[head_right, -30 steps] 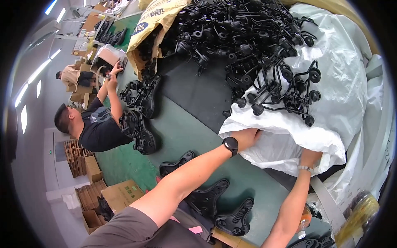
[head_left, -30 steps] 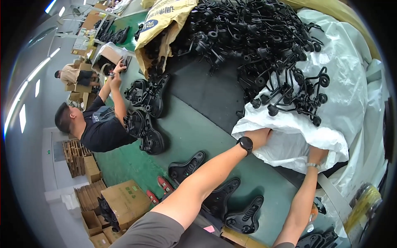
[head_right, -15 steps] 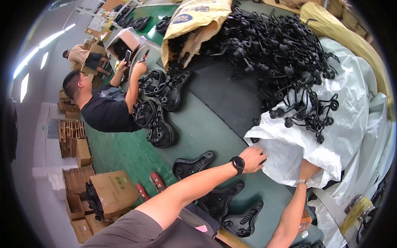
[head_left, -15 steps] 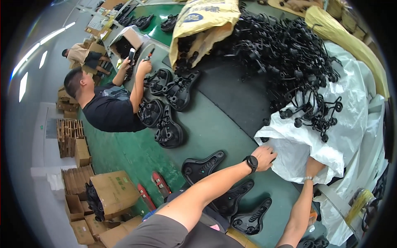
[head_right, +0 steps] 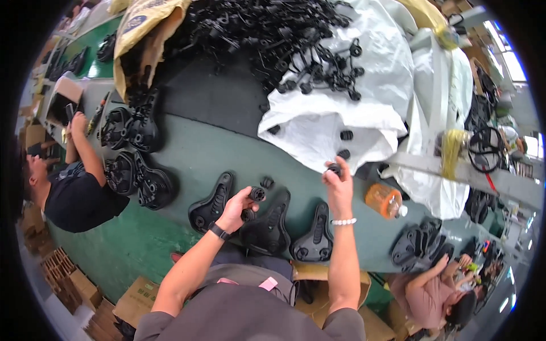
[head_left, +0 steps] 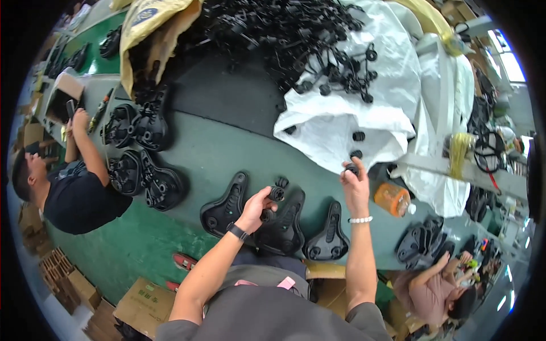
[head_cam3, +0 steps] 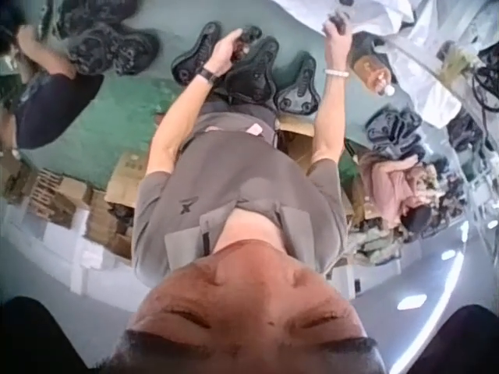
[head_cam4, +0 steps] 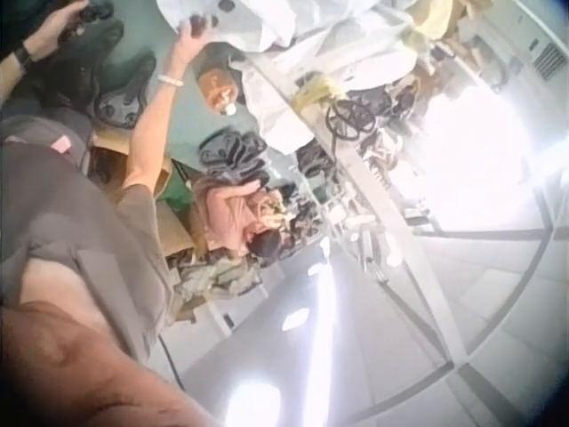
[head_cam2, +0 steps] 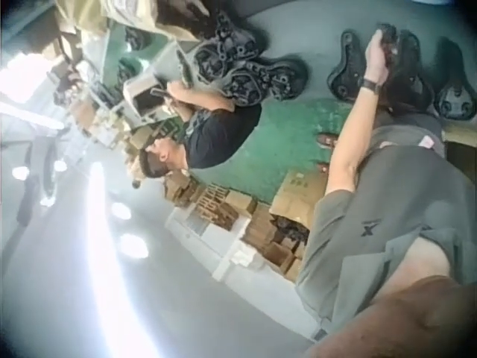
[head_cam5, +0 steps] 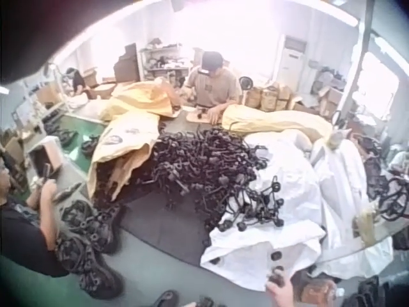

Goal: The recorder is assembling bicycle saddles by manually fitting clamps and rails together at a factory workbench.

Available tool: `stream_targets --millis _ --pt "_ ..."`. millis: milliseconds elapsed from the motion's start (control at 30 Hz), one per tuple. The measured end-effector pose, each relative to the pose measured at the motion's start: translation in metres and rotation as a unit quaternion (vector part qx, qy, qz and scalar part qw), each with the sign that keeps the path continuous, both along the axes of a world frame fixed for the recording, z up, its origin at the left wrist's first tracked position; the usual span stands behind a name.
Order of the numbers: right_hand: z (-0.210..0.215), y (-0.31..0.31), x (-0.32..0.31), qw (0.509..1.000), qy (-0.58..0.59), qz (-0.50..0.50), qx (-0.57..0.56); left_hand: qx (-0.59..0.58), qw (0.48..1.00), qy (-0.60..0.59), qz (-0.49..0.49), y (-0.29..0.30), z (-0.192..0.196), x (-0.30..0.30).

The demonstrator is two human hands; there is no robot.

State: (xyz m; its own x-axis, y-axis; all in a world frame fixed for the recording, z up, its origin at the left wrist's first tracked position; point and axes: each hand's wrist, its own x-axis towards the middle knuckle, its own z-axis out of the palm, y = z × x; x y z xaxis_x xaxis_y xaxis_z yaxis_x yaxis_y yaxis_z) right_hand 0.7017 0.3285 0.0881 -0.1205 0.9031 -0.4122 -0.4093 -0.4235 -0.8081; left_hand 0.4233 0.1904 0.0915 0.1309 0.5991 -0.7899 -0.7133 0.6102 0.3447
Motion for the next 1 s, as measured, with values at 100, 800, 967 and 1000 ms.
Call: stream_targets --millis 100,800,967,1000 --pt "0.026 -0.063 0.005 0.985 0.149 -0.030 -0.083 -0.030 0.999 -0.030 -0.018 -0.032 -0.009 0.020" --pt "-0.021 -0.283 0.098 0.647 -0.707 0.222 0.181 0.562 0.371 0.452 -0.585 -0.102 -0.035 0.191" --pt "0.004 -0.195 0.065 0.682 -0.688 0.095 0.229 0.234 0.806 0.346 -0.420 -0.060 -0.009 0.131" --pt "0.001 -0.161 0.063 0.738 -0.643 0.081 0.190 0.123 0.913 0.218 -0.322 -0.058 -0.013 0.110"
